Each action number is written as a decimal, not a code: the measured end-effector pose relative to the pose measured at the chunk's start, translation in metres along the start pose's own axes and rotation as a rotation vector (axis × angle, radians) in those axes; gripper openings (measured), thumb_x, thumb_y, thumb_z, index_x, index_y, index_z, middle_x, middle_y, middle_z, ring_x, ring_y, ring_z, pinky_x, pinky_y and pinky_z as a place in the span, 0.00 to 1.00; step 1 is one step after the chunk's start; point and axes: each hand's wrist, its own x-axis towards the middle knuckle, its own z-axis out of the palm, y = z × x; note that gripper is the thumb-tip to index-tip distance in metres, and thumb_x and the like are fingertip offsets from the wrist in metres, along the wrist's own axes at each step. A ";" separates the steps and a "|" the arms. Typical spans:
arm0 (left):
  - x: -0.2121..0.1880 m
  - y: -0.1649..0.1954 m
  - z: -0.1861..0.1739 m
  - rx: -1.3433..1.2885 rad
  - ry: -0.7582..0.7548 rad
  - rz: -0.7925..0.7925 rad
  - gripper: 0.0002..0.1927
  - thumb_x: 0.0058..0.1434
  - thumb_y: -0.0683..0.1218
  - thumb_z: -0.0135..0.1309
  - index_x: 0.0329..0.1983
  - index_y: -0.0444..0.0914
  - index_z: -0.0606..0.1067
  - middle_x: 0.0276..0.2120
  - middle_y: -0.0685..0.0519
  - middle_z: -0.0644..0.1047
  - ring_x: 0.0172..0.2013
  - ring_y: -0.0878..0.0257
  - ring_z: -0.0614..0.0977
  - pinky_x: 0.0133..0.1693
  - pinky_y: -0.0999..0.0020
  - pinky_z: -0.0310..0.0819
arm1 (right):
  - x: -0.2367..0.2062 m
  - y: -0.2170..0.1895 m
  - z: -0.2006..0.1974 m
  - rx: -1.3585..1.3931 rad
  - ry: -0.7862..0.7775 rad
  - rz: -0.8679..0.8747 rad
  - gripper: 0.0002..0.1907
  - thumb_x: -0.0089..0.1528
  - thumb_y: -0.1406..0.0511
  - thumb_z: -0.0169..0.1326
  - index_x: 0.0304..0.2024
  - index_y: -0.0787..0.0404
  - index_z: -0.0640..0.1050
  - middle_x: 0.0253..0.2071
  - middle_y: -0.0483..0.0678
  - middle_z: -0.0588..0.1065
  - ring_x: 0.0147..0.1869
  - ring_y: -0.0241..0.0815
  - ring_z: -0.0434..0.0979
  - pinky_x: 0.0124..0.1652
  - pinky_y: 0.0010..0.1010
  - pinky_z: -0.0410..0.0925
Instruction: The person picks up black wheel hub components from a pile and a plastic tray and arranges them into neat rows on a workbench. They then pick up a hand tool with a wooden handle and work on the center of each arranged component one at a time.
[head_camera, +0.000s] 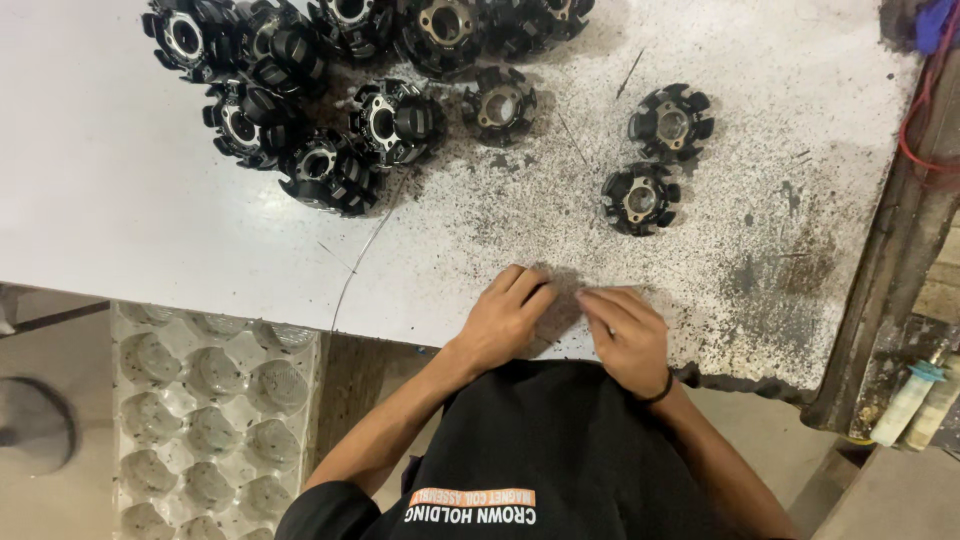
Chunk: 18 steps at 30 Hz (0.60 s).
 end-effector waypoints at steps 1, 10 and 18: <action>0.001 0.002 0.002 0.001 0.029 0.023 0.21 0.51 0.37 0.51 0.51 0.34 0.72 0.47 0.45 0.75 0.46 0.47 0.76 0.49 0.57 0.75 | 0.001 -0.001 -0.004 0.003 0.033 0.057 0.11 0.60 0.76 0.58 0.45 0.68 0.82 0.46 0.54 0.81 0.48 0.49 0.82 0.47 0.33 0.74; 0.028 0.018 0.002 -0.184 0.056 -0.096 0.08 0.58 0.35 0.52 0.41 0.33 0.71 0.32 0.44 0.74 0.36 0.46 0.76 0.40 0.53 0.73 | -0.002 -0.008 -0.021 -0.219 -0.096 -0.035 0.14 0.55 0.74 0.58 0.45 0.68 0.80 0.49 0.56 0.77 0.54 0.54 0.78 0.51 0.38 0.72; 0.022 0.010 -0.018 -0.116 0.035 -0.277 0.09 0.65 0.41 0.57 0.31 0.36 0.70 0.24 0.46 0.74 0.27 0.48 0.76 0.31 0.53 0.71 | -0.012 -0.002 -0.005 -0.353 -0.039 -0.056 0.06 0.58 0.73 0.59 0.37 0.66 0.79 0.37 0.50 0.74 0.42 0.51 0.74 0.42 0.42 0.68</action>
